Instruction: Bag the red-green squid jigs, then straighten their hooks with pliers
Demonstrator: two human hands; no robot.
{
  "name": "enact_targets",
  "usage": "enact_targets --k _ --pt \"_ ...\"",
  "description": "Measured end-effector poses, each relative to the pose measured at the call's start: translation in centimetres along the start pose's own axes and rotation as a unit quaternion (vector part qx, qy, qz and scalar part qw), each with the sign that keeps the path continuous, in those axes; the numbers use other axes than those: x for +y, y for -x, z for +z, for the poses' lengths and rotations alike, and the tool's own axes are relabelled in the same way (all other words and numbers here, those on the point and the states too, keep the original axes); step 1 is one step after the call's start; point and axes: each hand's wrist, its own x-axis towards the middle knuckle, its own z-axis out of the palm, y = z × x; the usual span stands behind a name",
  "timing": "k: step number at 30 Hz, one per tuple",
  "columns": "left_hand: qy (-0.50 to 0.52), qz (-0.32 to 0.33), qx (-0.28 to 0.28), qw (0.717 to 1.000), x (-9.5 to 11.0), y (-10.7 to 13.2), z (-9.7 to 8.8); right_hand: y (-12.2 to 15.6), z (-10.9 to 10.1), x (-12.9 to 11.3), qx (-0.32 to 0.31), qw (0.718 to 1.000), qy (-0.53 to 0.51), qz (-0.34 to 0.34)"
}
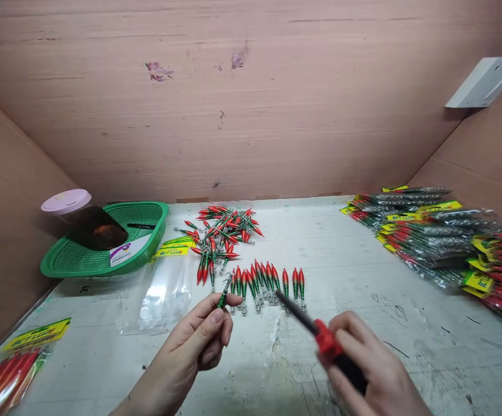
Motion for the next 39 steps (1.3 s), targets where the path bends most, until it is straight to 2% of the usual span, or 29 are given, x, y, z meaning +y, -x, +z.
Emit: enact_targets --k 3,6,9,12,15,18,22,25,27,32,39 --pt "-0.049 0.008 0.008 0.999 -0.2 0.5 0.3 -0.4 0.4 -3.7 -0.026 0.999 -0.025 -0.041" --pt "-0.158 0.05 0.035 0.986 -0.4 1.0 0.6 -1.0 0.6 -4.9 -0.024 0.998 -0.045 -0.034" --pt "-0.293 0.121 0.051 0.947 -0.6 1.1 0.5 -1.3 0.5 -5.1 -0.021 0.998 -0.056 -0.026" --pt "-0.372 0.186 0.046 0.908 -0.8 1.2 0.3 -1.4 0.5 -5.4 -0.023 0.997 -0.067 -0.021" --pt "-0.403 0.229 0.051 0.884 -1.0 1.2 0.3 -1.5 0.4 -5.9 -0.017 0.997 -0.078 -0.019" --pt "-0.399 0.262 0.078 0.875 -1.3 1.3 0.6 -1.7 0.4 -6.3 -0.007 0.997 -0.076 -0.021" --pt "-0.414 0.259 0.134 0.862 -1.8 1.4 1.1 -1.7 0.2 -6.2 -0.006 0.997 -0.072 -0.029" --pt "-0.444 0.249 0.148 0.848 -2.3 1.5 1.3 -1.7 -0.1 -5.9 -0.021 0.997 -0.065 -0.028" --pt "-0.43 0.243 0.149 0.856 -2.6 1.6 1.4 -1.6 -0.3 -5.7 -0.02 0.997 -0.061 -0.043" --pt "-0.332 0.218 0.128 0.909 -2.3 1.7 1.6 -1.7 -0.1 -5.8 -0.029 0.996 -0.062 -0.05" --pt "-0.322 0.207 0.125 0.915 -1.8 1.9 1.8 -1.7 0.3 -6.3 -0.035 0.996 -0.082 -0.024"
